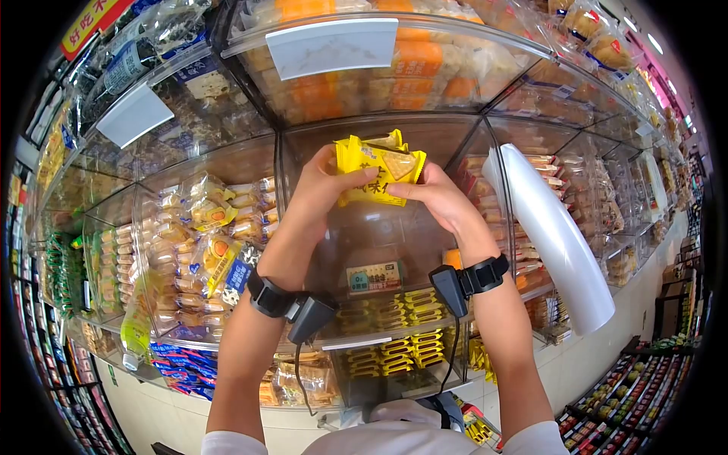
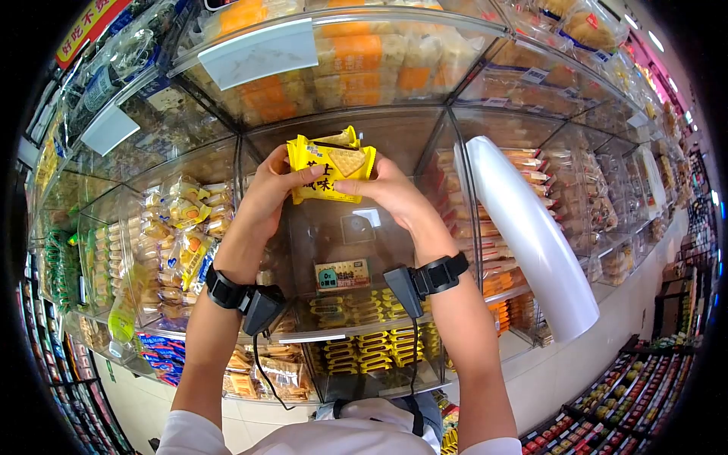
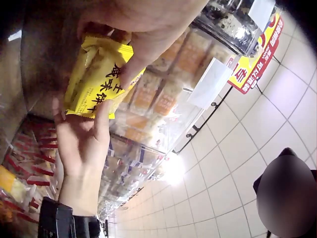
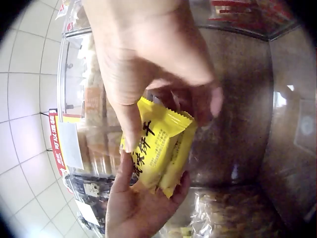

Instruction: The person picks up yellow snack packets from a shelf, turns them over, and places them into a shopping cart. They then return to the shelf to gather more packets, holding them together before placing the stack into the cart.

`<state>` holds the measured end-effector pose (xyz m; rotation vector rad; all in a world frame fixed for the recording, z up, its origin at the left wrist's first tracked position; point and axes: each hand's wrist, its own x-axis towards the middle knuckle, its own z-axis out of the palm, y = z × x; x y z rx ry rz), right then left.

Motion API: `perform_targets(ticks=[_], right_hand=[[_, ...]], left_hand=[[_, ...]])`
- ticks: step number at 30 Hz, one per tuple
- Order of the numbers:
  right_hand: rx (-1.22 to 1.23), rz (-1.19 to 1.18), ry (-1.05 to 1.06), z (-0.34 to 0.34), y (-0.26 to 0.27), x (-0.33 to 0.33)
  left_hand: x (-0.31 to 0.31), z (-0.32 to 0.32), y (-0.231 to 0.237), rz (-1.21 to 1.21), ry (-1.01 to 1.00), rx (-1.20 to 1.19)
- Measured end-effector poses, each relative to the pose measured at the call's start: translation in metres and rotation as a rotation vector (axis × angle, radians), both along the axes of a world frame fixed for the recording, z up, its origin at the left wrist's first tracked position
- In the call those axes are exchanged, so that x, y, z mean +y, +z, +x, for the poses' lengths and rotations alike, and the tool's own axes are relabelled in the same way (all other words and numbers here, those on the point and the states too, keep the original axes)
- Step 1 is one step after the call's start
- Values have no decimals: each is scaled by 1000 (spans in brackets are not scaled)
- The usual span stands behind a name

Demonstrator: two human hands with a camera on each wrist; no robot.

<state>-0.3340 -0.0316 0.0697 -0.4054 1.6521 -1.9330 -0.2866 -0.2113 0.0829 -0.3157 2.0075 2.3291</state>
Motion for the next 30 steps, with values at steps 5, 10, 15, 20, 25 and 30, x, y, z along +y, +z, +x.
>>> perform_targets(ticks=[5, 10, 15, 20, 25, 30], right_hand=[[57, -3, -46, -2, -4, -2], [162, 4, -69, -2, -7, -2], [263, 14, -102, -3, -8, -4], [288, 2, -111, -4, -13, -5], [265, -24, -95, -6, -18, -6], [324, -18, -89, -6, -17, -5]], left_hand=[[0, -1, -4, 17, -22, 56], [1, 2, 1, -43, -64, 99], [1, 3, 4, -40, -54, 88], [1, 2, 1, -60, -53, 146], [2, 2, 1, -69, -36, 156], [2, 2, 1, -52, -32, 161]])
